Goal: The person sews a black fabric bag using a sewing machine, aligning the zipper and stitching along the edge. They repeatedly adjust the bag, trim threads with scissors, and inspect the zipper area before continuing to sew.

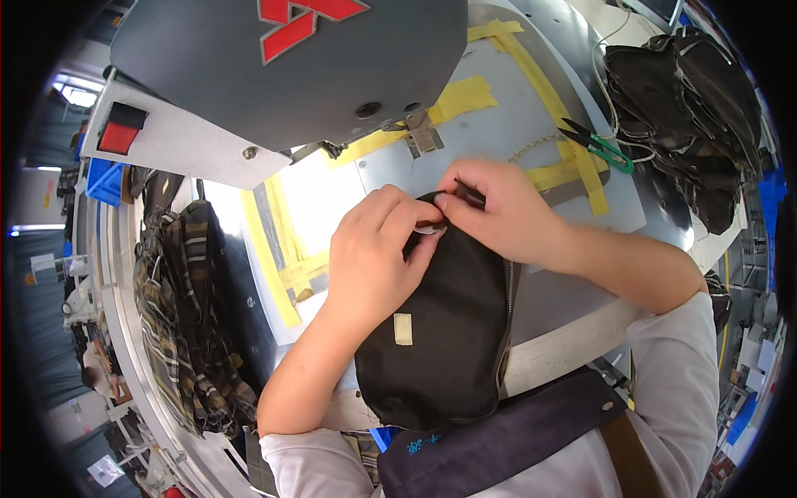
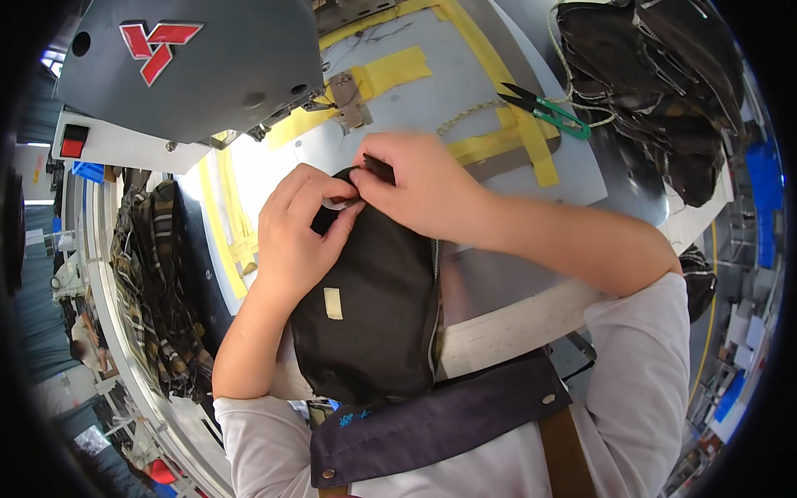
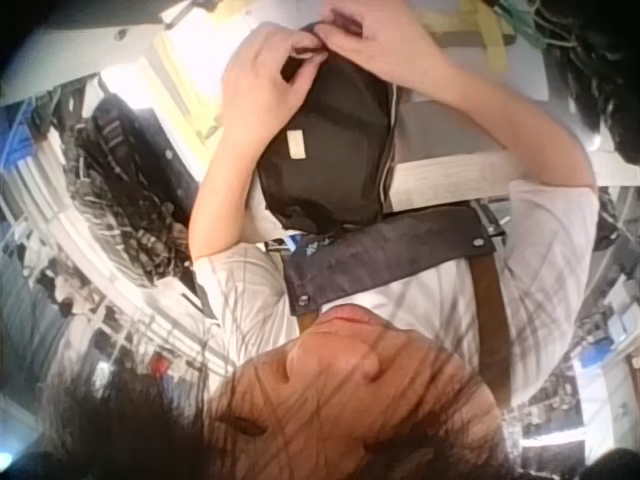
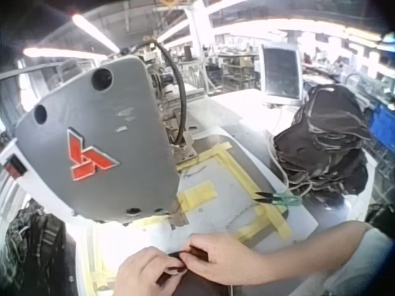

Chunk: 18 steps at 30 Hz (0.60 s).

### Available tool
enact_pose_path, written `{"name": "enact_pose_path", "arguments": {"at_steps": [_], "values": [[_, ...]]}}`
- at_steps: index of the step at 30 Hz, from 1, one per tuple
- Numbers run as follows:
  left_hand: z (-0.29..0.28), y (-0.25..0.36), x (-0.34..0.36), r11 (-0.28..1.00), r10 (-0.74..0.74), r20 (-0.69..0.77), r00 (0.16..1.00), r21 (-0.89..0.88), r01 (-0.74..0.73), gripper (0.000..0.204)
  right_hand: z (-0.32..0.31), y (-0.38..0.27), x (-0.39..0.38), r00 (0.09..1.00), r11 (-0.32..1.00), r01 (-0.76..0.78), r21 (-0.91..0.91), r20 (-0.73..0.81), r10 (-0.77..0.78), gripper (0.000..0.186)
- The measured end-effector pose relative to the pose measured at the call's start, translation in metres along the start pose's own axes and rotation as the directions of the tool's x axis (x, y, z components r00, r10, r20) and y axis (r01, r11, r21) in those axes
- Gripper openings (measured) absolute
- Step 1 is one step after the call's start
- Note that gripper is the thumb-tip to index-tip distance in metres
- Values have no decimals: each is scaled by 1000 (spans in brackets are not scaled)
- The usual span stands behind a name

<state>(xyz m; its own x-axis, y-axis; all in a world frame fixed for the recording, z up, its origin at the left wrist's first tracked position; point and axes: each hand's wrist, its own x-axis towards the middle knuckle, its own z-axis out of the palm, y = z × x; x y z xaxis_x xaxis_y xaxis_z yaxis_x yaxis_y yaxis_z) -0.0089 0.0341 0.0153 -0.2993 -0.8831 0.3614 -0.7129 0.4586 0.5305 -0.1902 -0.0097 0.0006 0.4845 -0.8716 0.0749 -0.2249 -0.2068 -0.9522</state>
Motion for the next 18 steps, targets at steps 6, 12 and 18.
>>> {"name": "enact_pose_path", "arguments": {"at_steps": [6, 12, 18], "values": [[-2, -6, -4, 995, 1, -139, 990, -96, -14, 26, -4, -11, -1, 989, 966, -135, 222, 81, 120, 9], [-2, -8, -3, 982, -88, -137, 987, -179, 63, 24, -9, -4, -1, 978, 950, -193, 246, 130, 165, 15], [-8, -12, -1, 947, -209, 0, 978, -249, 203, 20, -6, -3, -4, 988, 988, 153, -29, 24, -153, 12]]}}
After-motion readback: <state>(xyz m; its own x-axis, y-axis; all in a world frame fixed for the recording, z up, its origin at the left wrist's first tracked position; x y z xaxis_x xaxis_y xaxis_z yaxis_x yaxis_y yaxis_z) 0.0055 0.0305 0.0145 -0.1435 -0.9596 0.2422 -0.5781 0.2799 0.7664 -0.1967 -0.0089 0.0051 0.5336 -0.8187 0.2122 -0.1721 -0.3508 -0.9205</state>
